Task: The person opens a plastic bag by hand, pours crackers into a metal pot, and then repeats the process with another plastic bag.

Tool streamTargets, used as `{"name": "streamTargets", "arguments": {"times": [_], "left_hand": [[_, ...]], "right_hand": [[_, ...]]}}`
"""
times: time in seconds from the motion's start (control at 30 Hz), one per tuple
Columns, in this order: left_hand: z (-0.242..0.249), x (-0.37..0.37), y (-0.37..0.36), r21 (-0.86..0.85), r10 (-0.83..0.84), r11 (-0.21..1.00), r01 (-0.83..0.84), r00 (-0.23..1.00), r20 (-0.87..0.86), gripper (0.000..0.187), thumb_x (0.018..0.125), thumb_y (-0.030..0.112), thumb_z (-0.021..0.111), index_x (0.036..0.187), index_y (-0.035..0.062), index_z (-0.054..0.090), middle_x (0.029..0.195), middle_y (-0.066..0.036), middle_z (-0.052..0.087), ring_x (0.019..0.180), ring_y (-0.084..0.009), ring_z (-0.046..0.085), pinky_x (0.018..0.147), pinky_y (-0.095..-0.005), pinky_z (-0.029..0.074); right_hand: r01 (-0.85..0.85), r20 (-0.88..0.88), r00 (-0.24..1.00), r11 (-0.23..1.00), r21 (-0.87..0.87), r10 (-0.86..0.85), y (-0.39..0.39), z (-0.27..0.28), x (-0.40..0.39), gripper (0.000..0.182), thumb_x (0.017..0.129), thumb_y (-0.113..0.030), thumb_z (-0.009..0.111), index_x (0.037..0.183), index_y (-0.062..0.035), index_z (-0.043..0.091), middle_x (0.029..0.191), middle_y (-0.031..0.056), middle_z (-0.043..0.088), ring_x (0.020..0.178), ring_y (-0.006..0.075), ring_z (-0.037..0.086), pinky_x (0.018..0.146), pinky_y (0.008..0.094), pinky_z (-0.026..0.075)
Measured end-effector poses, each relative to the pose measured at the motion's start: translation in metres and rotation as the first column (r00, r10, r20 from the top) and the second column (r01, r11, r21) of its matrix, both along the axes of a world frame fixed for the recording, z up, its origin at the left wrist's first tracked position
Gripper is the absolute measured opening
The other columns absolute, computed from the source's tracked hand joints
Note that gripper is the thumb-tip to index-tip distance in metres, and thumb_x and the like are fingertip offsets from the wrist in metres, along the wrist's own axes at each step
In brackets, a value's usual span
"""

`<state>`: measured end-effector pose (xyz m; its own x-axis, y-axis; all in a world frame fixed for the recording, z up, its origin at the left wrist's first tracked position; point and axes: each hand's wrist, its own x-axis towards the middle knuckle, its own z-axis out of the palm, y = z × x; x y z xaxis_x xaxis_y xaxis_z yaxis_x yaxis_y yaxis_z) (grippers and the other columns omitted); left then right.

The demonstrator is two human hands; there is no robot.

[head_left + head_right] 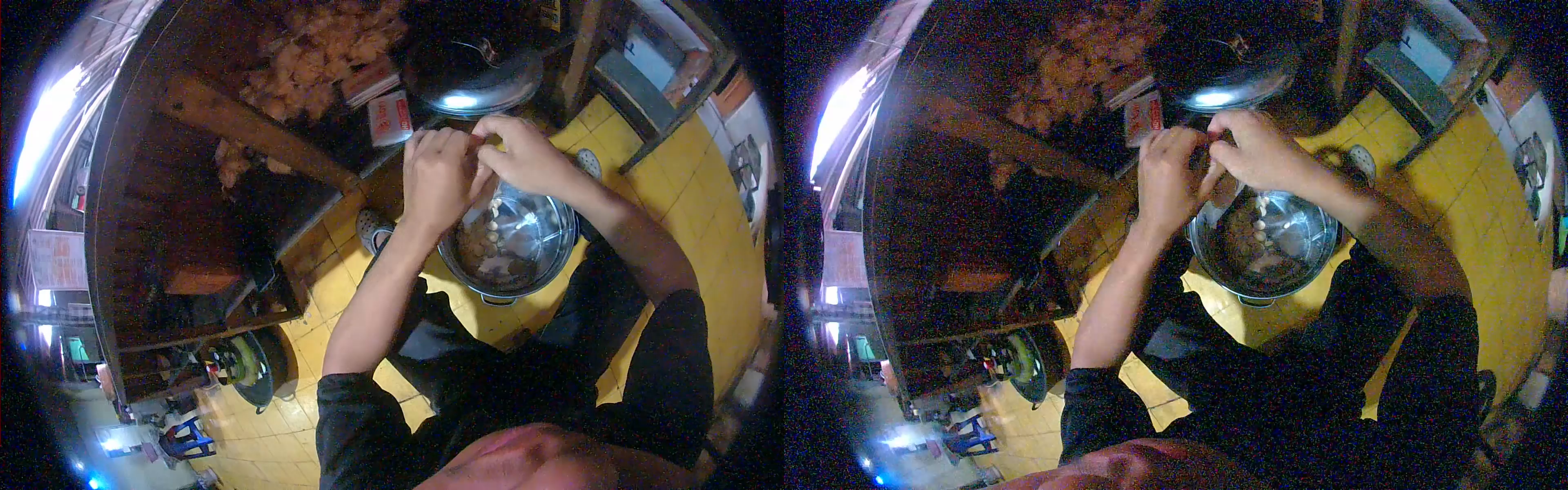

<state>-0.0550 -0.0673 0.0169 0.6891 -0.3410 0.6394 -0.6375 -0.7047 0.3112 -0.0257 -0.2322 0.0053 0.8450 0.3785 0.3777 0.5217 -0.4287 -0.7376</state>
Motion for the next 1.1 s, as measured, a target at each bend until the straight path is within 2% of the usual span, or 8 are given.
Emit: {"name": "streamTargets", "arguments": {"times": [0.13, 0.37, 0.43, 0.5, 0.63, 0.73, 0.8, 1.1], "left_hand": [[0.012, -0.001, 0.002, 0.161, 0.026, 0.986, -0.033, 0.999, 0.045, 0.028, 0.071, 0.026, 0.071, 0.091, 0.0097, 0.062, 0.08, -0.008, 0.058, 0.083, -0.0285, 0.057, 0.081, -0.0422, 0.039], [0.007, 0.006, 0.007, 0.117, 0.025, 0.993, -0.012, 0.994, -0.104, 0.027, 0.069, 0.029, 0.071, 0.085, 0.0087, 0.063, 0.082, -0.007, 0.063, 0.084, -0.0273, 0.058, 0.083, -0.0411, 0.037], [0.004, 0.008, 0.01, 0.075, 0.037, 0.997, -0.03, 0.995, -0.096, 0.022, 0.069, 0.023, 0.071, 0.082, 0.0066, 0.063, 0.081, -0.009, 0.065, 0.079, -0.0241, 0.06, 0.08, -0.0367, 0.041], [0.002, 0.005, 0.01, -0.202, -0.012, 0.974, -0.1, 0.873, -0.487, 0.016, 0.07, 0.014, 0.069, 0.081, 0.0038, 0.061, 0.077, -0.008, 0.064, 0.073, -0.0162, 0.059, 0.075, -0.0295, 0.044], [-0.005, 0.01, 0.014, -0.393, -0.092, 0.904, -0.165, 0.825, -0.557, 0.01, 0.073, 0.007, 0.067, 0.079, 0.0022, 0.06, 0.076, -0.005, 0.062, 0.073, -0.0097, 0.056, 0.069, -0.0248, 0.045], [-0.014, 0.016, 0.015, -0.519, -0.19, 0.846, -0.12, 0.842, -0.505, 0.006, 0.076, 0.003, 0.064, 0.081, 0.0022, 0.06, 0.078, -0.002, 0.061, 0.076, -0.0085, 0.055, 0.071, -0.0248, 0.045], [-0.018, 0.018, 0.013, -0.673, -0.289, 0.733, -0.097, 0.852, -0.437, 0.007, 0.079, -0.001, 0.061, 0.085, 0.0028, 0.06, 0.08, 0.0, 0.06, 0.077, -0.008, 0.055, 0.071, -0.0235, 0.045], [-0.017, 0.014, 0.009, -0.731, -0.322, 0.66, -0.171, 0.815, -0.482, 0.014, 0.081, -0.005, 0.062, 0.093, 0.0014, 0.066, 0.083, -0.002, 0.065, 0.077, -0.008, 0.059, 0.071, -0.0218, 0.048]], "right_hand": [[-0.05, 0.167, 0.985, 0.999, 0.022, 0.046, 0.002, 0.0, 0.006, 0.02, 0.075, -0.015, 0.058, 0.079, 0.0045, 0.057, 0.083, 0.021, 0.059, 0.081, 0.0359, 0.059, 0.074, 0.0422, 0.047], [-0.287, -0.024, 0.957, 0.957, 0.031, 0.288, -0.009, -0.005, 0.024, 0.015, 0.076, -0.01, 0.056, 0.076, 0.005, 0.056, 0.095, 0.0166, 0.06, 0.091, 0.0267, 0.058, 0.082, 0.0357, 0.045], [-0.336, -0.023, 0.941, 0.94, 0.055, 0.338, -0.008, -0.004, 0.023, 0.014, 0.076, -0.009, 0.058, 0.077, 0.0046, 0.058, 0.096, 0.0161, 0.06, 0.091, 0.026, 0.059, 0.082, 0.035, 0.045], [-0.301, 0.015, 0.954, 0.953, 0.023, 0.301, -0.011, -0.002, 0.019, 0.012, 0.077, -0.006, 0.06, 0.084, 0.0032, 0.061, 0.095, 0.0154, 0.062, 0.09, 0.0244, 0.06, 0.083, 0.0347, 0.046], [-0.25, -0.046, 0.966, 0.966, 0.064, 0.253, -0.002, 0.007, 0.008, 0.014, 0.079, -0.005, 0.061, 0.091, 0.0023, 0.062, 0.094, 0.0145, 0.063, 0.089, 0.0241, 0.061, 0.084, 0.0351, 0.046], [-0.201, 0.168, 0.968, 0.975, 0.091, 0.184, 0.002, 0.0, 0.009, 0.02, 0.079, -0.008, 0.06, 0.097, -0.0005, 0.062, 0.086, 0.0127, 0.062, 0.084, 0.0267, 0.062, 0.079, 0.0356, 0.048], [-0.15, 0.559, 0.802, 0.976, -0.156, 0.212, 0.001, -0.002, 0.015, 0.019, 0.078, -0.012, 0.06, 0.094, -0.0031, 0.062, 0.082, 0.0101, 0.062, 0.084, 0.0253, 0.062, 0.08, 0.0376, 0.049], [0.227, 0.686, 0.719, 0.898, -0.377, 0.106, 0.001, 0.005, 0.002, 0.012, 0.079, -0.02, 0.057, 0.084, -0.0104, 0.063, 0.082, 0.0043, 0.064, 0.085, 0.0211, 0.062, 0.101, 0.0434, 0.039]]}}
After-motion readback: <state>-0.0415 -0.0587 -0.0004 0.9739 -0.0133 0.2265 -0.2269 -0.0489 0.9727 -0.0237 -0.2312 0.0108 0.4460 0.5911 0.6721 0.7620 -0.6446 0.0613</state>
